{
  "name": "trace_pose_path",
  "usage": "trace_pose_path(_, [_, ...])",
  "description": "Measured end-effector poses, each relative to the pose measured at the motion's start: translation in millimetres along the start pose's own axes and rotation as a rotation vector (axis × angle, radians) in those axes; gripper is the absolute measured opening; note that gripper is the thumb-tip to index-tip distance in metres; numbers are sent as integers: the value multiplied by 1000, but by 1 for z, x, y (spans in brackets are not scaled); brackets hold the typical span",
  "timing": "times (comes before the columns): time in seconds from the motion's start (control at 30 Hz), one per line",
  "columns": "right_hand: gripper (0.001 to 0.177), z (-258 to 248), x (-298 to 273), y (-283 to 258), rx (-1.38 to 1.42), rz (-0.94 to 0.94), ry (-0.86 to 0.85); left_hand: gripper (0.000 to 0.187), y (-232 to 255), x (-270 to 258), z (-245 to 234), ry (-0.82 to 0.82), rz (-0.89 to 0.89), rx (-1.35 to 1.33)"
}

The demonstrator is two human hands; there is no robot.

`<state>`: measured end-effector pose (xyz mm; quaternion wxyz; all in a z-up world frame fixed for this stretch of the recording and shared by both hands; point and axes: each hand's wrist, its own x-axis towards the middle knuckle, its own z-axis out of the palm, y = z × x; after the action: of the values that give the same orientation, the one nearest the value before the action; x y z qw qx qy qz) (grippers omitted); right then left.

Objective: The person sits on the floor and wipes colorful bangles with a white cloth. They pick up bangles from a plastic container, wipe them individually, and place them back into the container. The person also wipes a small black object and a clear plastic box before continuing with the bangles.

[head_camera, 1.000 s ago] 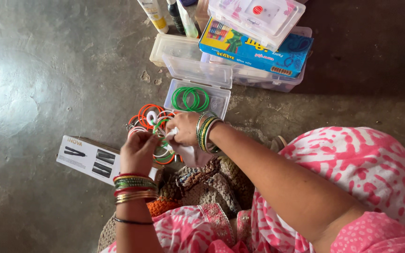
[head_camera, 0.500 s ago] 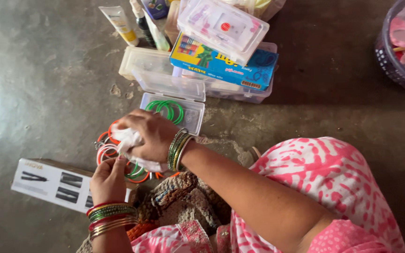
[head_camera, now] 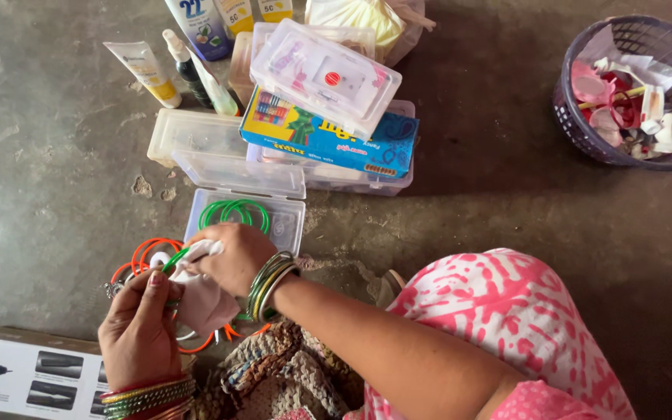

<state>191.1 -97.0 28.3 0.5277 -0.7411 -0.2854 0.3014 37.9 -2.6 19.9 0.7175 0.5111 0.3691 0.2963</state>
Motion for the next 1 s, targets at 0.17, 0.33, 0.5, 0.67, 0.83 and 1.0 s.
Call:
trace_pose_path(0.17, [27, 1, 5, 5, -1, 70, -8, 17, 2, 9, -4, -59, -78, -48])
trace_pose_path(0.33, [34, -3, -8, 3, -517, -471, 217, 23, 2, 6, 5, -138, -143, 225])
trace_pose_path(0.5, [31, -1, -4, 4, -367, -237, 115, 22, 0, 7, 5, -182, -136, 19])
trace_pose_path(0.67, [30, -4, 11, 12, -96, 19, -31, 20, 0, 11, -7, -256, -150, -223])
trace_pose_path(0.83, [30, -4, -4, 9, -578, -529, 258, 23, -5, 13, 1, -104, -220, -36])
trace_pose_path(1.0, [27, -6, 4, 6, -237, -141, 29, 21, -6, 11, -9, -219, -111, -111])
